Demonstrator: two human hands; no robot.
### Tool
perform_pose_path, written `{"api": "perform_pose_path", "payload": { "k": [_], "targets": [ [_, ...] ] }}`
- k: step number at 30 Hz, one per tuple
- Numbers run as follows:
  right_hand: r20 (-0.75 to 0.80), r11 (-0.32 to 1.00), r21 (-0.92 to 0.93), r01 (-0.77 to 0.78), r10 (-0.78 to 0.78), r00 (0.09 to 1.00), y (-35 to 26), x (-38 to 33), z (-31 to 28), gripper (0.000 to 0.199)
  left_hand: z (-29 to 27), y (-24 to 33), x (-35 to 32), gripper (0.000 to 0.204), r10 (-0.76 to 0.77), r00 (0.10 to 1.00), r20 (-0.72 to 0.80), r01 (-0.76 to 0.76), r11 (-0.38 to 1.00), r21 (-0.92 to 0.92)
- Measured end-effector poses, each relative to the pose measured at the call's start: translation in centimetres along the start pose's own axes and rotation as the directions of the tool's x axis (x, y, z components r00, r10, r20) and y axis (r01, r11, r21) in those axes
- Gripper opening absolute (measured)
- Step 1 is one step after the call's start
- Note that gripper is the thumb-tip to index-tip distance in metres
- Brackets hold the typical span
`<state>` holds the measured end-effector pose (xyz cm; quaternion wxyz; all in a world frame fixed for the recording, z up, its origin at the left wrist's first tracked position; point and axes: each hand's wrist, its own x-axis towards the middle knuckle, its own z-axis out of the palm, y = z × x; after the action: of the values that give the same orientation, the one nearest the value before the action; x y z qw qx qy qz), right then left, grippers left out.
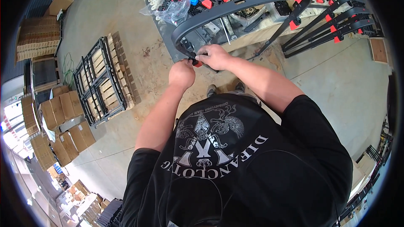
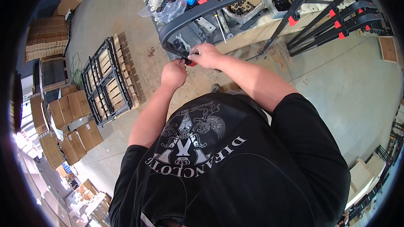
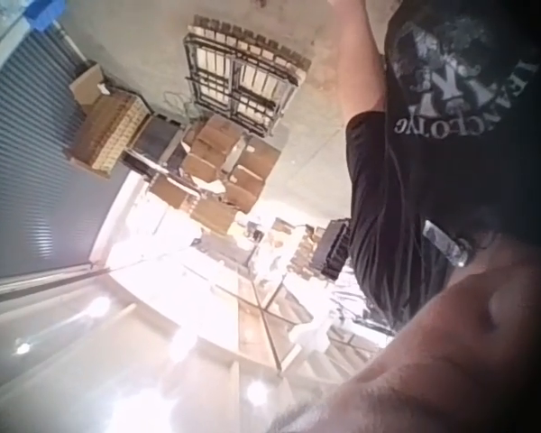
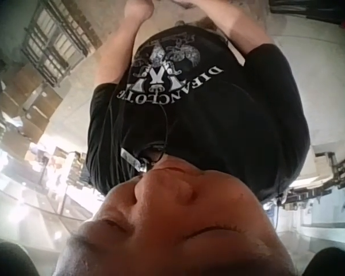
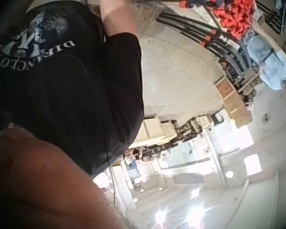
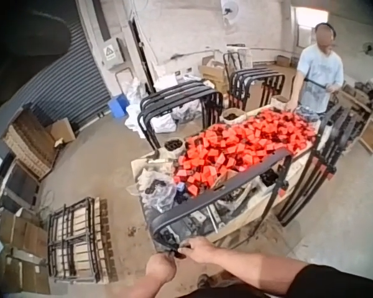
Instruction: Assembling metal furniture frames by attaching red plastic covers and tightening bolts with a wrench.
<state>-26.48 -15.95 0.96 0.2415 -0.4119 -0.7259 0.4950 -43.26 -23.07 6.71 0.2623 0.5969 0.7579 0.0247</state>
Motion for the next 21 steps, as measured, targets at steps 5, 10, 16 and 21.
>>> {"api": "perform_pose_path", "payload": {
  "k": [5,10,16,21],
  "targets": [
    [0.243,0.897,0.178,-0.406,0.359,0.901,-0.1,0.9,0.4,0.038,-0.4,0.0,0.0,0.036,0.019,0.999,0.026,-0.02,1.0,0.021],
    [0.217,0.797,0.232,-0.558,0.517,0.828,-0.2,1.7,1.9,0.044,0.0,-0.5,0.2,0.036,0.057,0.998,0.008,-0.057,0.998,0.011],
    [0.105,0.871,0.235,-0.432,0.419,0.902,1.6,1.3,3.0,0.043,0.2,-0.4,0.2,0.036,0.056,0.998,0.003,-0.056,0.998,0.002],
    [0.31,0.74,0.295,-0.604,0.524,0.793,0.0,1.3,2.0,0.043,0.5,-0.7,-0.2,0.036,0.055,0.998,-0.025,-0.055,0.998,-0.005]
  ]
}}
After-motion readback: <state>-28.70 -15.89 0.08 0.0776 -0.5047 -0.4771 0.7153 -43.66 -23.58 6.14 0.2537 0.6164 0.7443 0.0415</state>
